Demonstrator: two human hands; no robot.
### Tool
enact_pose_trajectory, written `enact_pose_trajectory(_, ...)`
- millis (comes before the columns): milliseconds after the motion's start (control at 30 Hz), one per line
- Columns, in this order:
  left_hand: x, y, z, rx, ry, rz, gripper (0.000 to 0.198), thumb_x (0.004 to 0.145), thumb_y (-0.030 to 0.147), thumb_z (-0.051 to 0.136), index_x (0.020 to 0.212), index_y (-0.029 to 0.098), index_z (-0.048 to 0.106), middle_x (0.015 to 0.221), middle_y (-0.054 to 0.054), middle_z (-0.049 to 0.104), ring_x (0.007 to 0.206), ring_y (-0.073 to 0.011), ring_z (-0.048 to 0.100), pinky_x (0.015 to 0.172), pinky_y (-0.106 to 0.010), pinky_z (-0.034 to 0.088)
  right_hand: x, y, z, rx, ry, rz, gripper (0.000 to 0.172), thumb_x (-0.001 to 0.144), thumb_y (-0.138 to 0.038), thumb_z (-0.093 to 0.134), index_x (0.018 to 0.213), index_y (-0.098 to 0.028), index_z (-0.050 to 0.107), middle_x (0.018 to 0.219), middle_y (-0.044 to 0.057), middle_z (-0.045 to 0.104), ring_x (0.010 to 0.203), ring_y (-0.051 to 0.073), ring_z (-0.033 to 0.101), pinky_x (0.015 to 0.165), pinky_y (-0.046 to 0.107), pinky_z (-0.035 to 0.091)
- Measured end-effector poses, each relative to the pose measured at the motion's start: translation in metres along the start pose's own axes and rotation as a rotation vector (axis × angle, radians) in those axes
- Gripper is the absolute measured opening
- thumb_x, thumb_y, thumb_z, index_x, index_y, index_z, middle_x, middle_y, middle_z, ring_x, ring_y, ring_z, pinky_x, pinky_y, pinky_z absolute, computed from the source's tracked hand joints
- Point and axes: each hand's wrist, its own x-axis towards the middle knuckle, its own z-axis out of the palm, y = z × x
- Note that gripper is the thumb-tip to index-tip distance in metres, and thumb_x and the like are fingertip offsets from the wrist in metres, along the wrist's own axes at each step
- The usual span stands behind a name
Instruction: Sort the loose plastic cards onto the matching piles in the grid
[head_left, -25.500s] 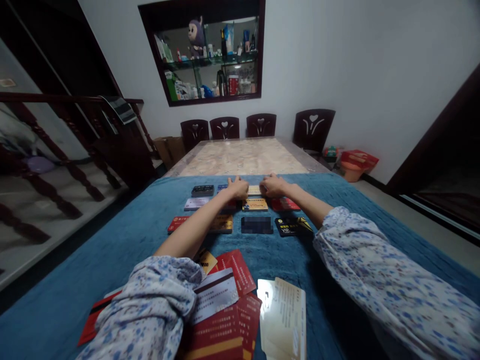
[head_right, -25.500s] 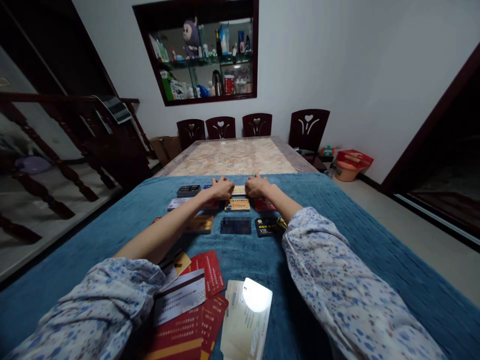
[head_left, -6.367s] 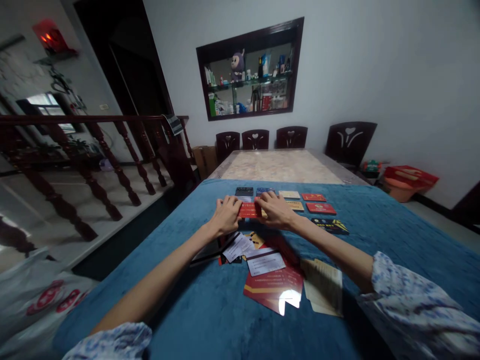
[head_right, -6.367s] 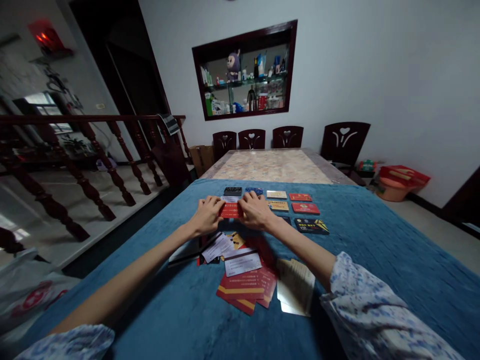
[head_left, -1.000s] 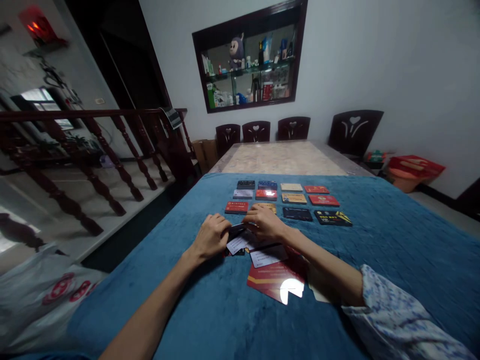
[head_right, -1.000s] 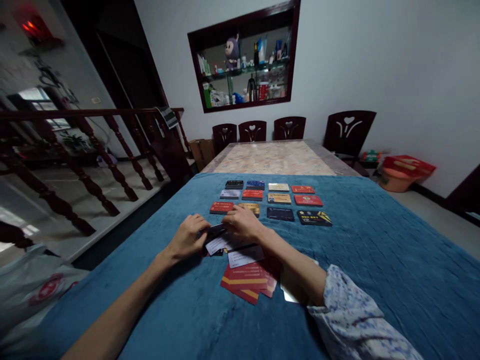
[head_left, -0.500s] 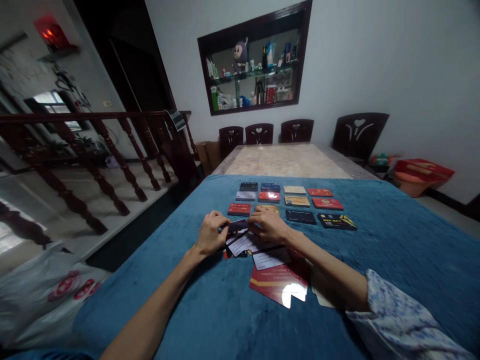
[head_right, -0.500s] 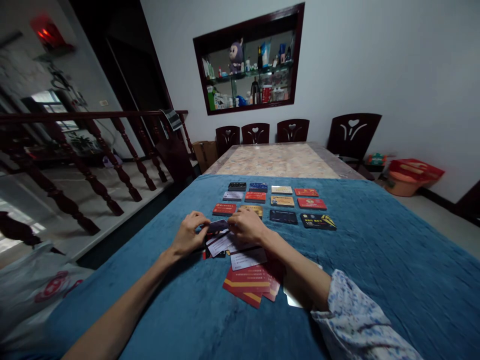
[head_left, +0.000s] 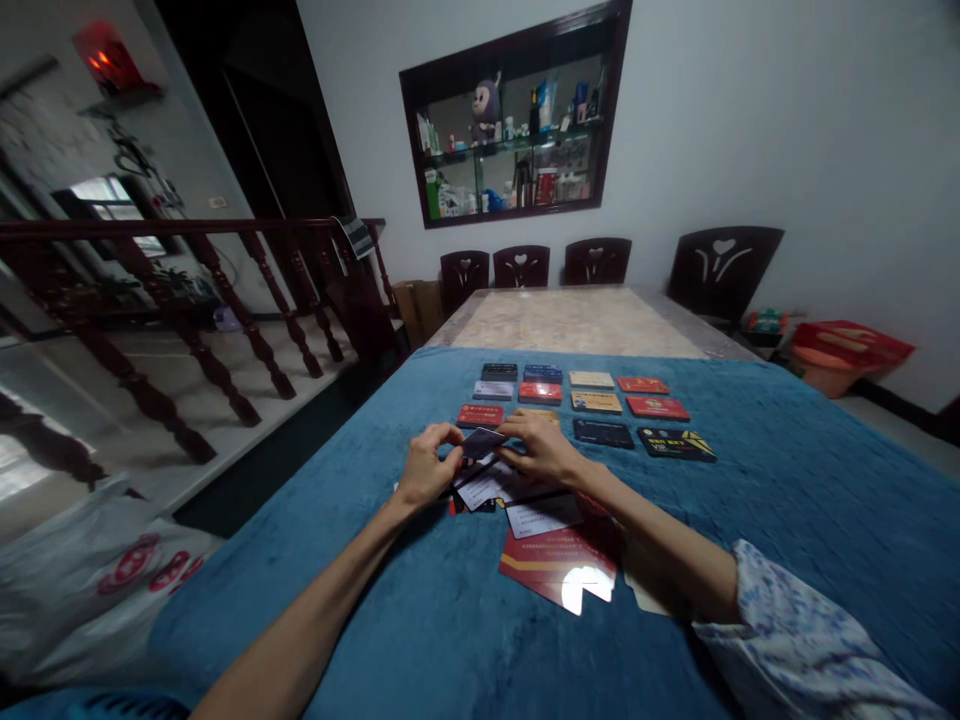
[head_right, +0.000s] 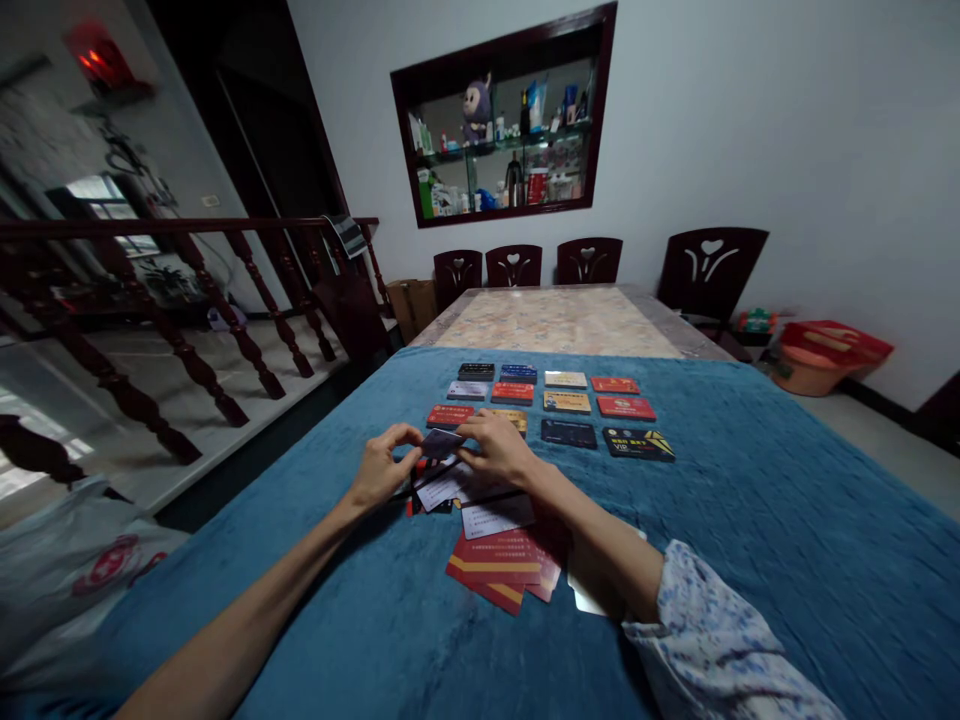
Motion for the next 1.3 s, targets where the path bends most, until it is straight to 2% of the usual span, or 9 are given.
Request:
enact_pose_trajectory(133, 0.0, 0.0, 0.001, -0.097, -0.001, -0.025, 0.007, 0.077, 0.017, 0.055, 0.078, 0.018, 0.061, 0.082, -0.001, 0.069, 0.082, -0.0163, 0.066, 0.083, -0.03, 0.051, 0.0, 0.0, 0.006, 0.074, 0.013, -0.003, 0.014, 0.086, -0.019, 0.06, 0.095, -0.016, 0.071, 0.089, 0.007, 0.071, 0.087, 0.021, 0.056, 0.081, 0.033, 0.042)
enact_pose_trajectory(333, 0.0, -0.002, 0.005, -0.132, -0.001, 0.012, 0.006, 0.077, 0.018, 0.055, 0.079, 0.019, 0.061, 0.081, 0.0, 0.067, 0.081, -0.0157, 0.064, 0.083, -0.029, 0.05, 0.001, 0.002, 0.015, 0.135, 0.064, 0.028, 0.018, 0.083, -0.014, 0.056, 0.096, -0.016, 0.068, 0.092, 0.009, 0.065, 0.085, 0.02, 0.057, 0.077, 0.031, 0.044)
enact_pose_trajectory(600, 0.0, -0.005, 0.002, -0.102, 0.027, 0.053, 0.01, 0.079, 0.018, 0.058, 0.084, 0.017, 0.066, 0.087, -0.004, 0.069, 0.087, -0.0175, 0.064, 0.086, -0.031, 0.05, 0.001, -0.003, 0.006, -0.079, 0.045, -0.025, 0.015, 0.093, -0.02, 0.051, 0.097, -0.017, 0.065, 0.087, 0.008, 0.066, 0.085, 0.021, 0.051, 0.074, 0.032, 0.036)
enact_pose_trajectory(800, 0.002, -0.005, 0.001, -0.105, 0.081, 0.105, 0.01, 0.079, 0.017, 0.058, 0.086, 0.018, 0.066, 0.088, -0.002, 0.069, 0.085, -0.017, 0.065, 0.084, -0.03, 0.052, 0.001, 0.001, 0.009, -0.233, 0.071, -0.051, 0.016, 0.095, -0.019, 0.052, 0.101, -0.018, 0.067, 0.092, 0.008, 0.066, 0.089, 0.021, 0.048, 0.072, 0.032, 0.031)
enact_pose_trajectory(933, 0.0, -0.005, 0.001, -0.093, 0.099, 0.145, 0.018, 0.081, 0.015, 0.058, 0.097, 0.019, 0.065, 0.092, -0.003, 0.069, 0.085, -0.0167, 0.066, 0.084, -0.031, 0.052, 0.002, 0.0, 0.008, -0.289, 0.064, -0.048, 0.017, 0.096, -0.021, 0.053, 0.103, -0.02, 0.069, 0.093, 0.008, 0.065, 0.09, 0.021, 0.047, 0.073, 0.032, 0.03)
enact_pose_trajectory(1067, -0.002, -0.005, 0.001, -0.014, 0.065, 0.192, 0.026, 0.082, 0.011, 0.057, 0.105, 0.02, 0.063, 0.094, -0.003, 0.068, 0.09, -0.018, 0.065, 0.087, -0.034, 0.05, 0.002, -0.005, 0.007, -0.322, 0.039, -0.016, 0.017, 0.097, -0.024, 0.054, 0.102, -0.022, 0.07, 0.092, 0.007, 0.065, 0.092, 0.021, 0.047, 0.073, 0.032, 0.03)
enact_pose_trajectory(1300, -0.003, -0.008, 0.001, 0.121, -0.052, 0.21, 0.029, 0.079, 0.005, 0.055, 0.1, 0.021, 0.066, 0.093, -0.003, 0.069, 0.092, -0.0194, 0.061, 0.088, -0.036, 0.047, 0.0, -0.011, 0.008, -0.341, 0.004, 0.015, 0.018, 0.098, -0.025, 0.052, 0.103, -0.023, 0.069, 0.1, 0.007, 0.066, 0.094, 0.02, 0.049, 0.076, 0.032, 0.031)
